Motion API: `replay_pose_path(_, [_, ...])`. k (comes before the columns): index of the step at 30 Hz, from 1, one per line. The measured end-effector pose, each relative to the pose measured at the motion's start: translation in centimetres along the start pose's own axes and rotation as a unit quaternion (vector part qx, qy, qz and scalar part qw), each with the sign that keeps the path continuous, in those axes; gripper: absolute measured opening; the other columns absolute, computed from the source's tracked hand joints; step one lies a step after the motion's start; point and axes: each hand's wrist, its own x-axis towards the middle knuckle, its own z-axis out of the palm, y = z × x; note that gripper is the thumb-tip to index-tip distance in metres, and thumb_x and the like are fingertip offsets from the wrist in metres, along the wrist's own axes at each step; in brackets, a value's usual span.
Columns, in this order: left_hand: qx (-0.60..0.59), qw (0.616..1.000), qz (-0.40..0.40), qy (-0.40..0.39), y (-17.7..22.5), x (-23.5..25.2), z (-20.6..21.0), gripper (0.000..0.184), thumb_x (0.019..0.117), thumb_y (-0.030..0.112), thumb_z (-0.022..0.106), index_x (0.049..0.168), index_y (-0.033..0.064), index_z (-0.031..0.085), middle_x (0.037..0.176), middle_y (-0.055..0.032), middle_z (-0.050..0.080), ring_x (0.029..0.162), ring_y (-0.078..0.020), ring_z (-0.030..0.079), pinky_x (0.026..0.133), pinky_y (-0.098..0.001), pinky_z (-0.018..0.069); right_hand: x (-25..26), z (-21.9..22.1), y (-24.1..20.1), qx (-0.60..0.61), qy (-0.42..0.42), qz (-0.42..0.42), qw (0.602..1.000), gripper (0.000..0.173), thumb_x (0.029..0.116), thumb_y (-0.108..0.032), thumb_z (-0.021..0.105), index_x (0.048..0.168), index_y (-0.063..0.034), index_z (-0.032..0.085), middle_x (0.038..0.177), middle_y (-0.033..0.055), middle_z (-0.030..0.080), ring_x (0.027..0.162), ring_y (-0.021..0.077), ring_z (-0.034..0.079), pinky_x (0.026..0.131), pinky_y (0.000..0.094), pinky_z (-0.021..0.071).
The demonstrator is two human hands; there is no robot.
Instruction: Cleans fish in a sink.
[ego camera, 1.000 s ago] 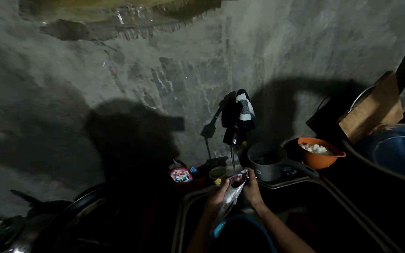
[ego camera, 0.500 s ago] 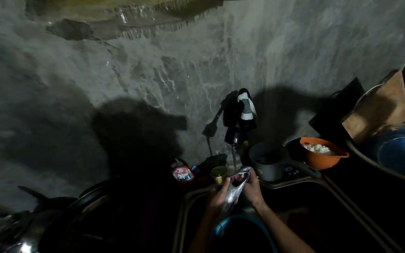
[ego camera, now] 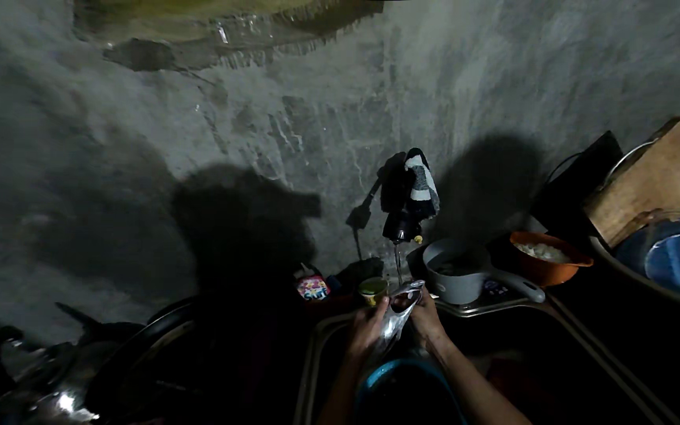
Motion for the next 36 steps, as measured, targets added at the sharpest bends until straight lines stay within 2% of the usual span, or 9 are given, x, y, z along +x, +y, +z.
replay_pose_path(7, [0.002, 1.000, -0.007, 0.001, -0.1, -0.1, -0.1, 0.057, 0.1022, 0.054, 0.053, 0.108, 0.0007, 0.072, 0.104, -0.0180, 0.070, 0.102, -0.0296, 0.066, 0.094, -0.0528, 0.0505, -0.2, 0.1, 0.5, -0.083, 0.030, -0.028, 0.996, 0.024, 0.1001, 0.003, 0.053, 0.122, 0.0086, 0.059, 0.102, 0.0141, 0.069, 0.094, 0.0130, 0.067, 0.088, 0.0299, 0.0559])
replay_pose_path(11, [0.002, 1.000, -0.009, -0.001, 0.3, -0.4, -0.5, 0.057, 0.1033, 0.053, 0.052, 0.105, -0.0002, 0.072, 0.102, -0.0184, 0.069, 0.099, -0.0293, 0.066, 0.091, -0.0517, 0.0507, -0.1, -0.4, 0.4, -0.102, 0.013, -0.004, 0.995, 0.027, 0.1082, -0.006, 0.042, 0.123, 0.0070, 0.061, 0.108, 0.0151, 0.068, 0.099, 0.0145, 0.065, 0.090, 0.0323, 0.0541])
replay_pose_path(18, [-0.001, 0.999, -0.036, -0.009, 0.4, 0.2, -0.5, 0.061, 0.1029, 0.056, 0.050, 0.107, -0.0018, 0.070, 0.106, -0.0211, 0.068, 0.103, -0.0328, 0.065, 0.093, -0.0541, 0.0503, 0.0, -1.1, -0.7, -0.053, -0.018, 0.048, 0.997, 0.022, 0.1083, -0.006, 0.042, 0.116, 0.0044, 0.060, 0.087, 0.0066, 0.064, 0.073, 0.0101, 0.061, 0.070, 0.0266, 0.0536])
replay_pose_path(20, [-0.004, 0.998, -0.056, -0.014, 0.4, 0.5, -0.5, 0.062, 0.1029, 0.056, 0.050, 0.112, -0.0024, 0.070, 0.111, -0.0226, 0.068, 0.108, -0.0344, 0.064, 0.096, -0.0547, 0.0491, 0.1, -1.3, -0.7, -0.065, -0.030, 0.027, 0.997, 0.026, 0.1045, 0.000, 0.047, 0.129, 0.0036, 0.054, 0.100, 0.0110, 0.066, 0.080, 0.0126, 0.064, 0.074, 0.0294, 0.0557])
replay_pose_path(22, [0.001, 0.997, -0.067, -0.027, 0.5, 0.7, -0.6, 0.064, 0.1038, 0.056, 0.048, 0.116, -0.0035, 0.068, 0.116, -0.0245, 0.066, 0.113, -0.0358, 0.062, 0.099, -0.0558, 0.0472, 0.3, -1.5, -0.7, -0.108, -0.043, -0.010, 0.993, 0.056, 0.0982, 0.007, 0.053, 0.151, -0.0010, 0.037, 0.126, 0.0179, 0.060, 0.095, 0.0174, 0.066, 0.080, 0.0332, 0.0573])
replay_pose_path(24, [0.013, 0.997, -0.069, -0.041, 0.8, 0.8, -0.7, 0.064, 0.1055, 0.054, 0.045, 0.121, -0.0045, 0.066, 0.120, -0.0258, 0.065, 0.117, -0.0362, 0.061, 0.101, -0.0556, 0.0457, 0.7, -1.7, -0.9, -0.169, -0.051, -0.042, 0.983, 0.071, 0.0932, 0.010, 0.059, 0.157, -0.0027, 0.029, 0.143, 0.0222, 0.052, 0.112, 0.0240, 0.064, 0.091, 0.0378, 0.0564])
replay_pose_path(27, [0.014, 0.995, -0.071, -0.062, 1.0, 1.1, -0.7, 0.061, 0.1069, 0.050, 0.045, 0.126, -0.0051, 0.063, 0.126, -0.0263, 0.063, 0.121, -0.0357, 0.058, 0.104, -0.0539, 0.0435, 1.2, -2.2, -1.4, -0.309, -0.070, -0.093, 0.944, 0.063, 0.0932, 0.008, 0.062, 0.152, -0.0013, 0.043, 0.151, 0.0226, 0.049, 0.127, 0.0305, 0.059, 0.105, 0.0428, 0.0503])
replay_pose_path(31, [0.005, 0.992, -0.057, -0.110, 0.4, 1.6, -0.6, 0.062, 0.1086, 0.049, 0.041, 0.139, -0.0041, 0.054, 0.140, -0.0250, 0.056, 0.133, -0.0342, 0.052, 0.112, -0.0521, 0.0393, 1.9, -2.6, -3.1, -0.492, -0.123, -0.125, 0.853, 0.032, 0.0917, 0.006, 0.062, 0.121, -0.0007, 0.073, 0.144, 0.0257, 0.054, 0.126, 0.0382, 0.059, 0.105, 0.0487, 0.0500])
replay_pose_path(36, [-0.094, 0.982, -0.026, -0.162, 0.0, 0.4, -0.5, 0.052, 0.1111, 0.040, 0.038, 0.142, 0.0009, 0.054, 0.142, -0.0174, 0.057, 0.131, -0.0233, 0.054, 0.112, -0.0416, 0.0419, 3.7, -2.6, -6.8, -0.583, -0.311, -0.006, 0.751, 0.027, 0.0987, -0.003, 0.060, 0.124, 0.0031, 0.068, 0.121, 0.0245, 0.068, 0.115, 0.0370, 0.065, 0.105, 0.0536, 0.0471])
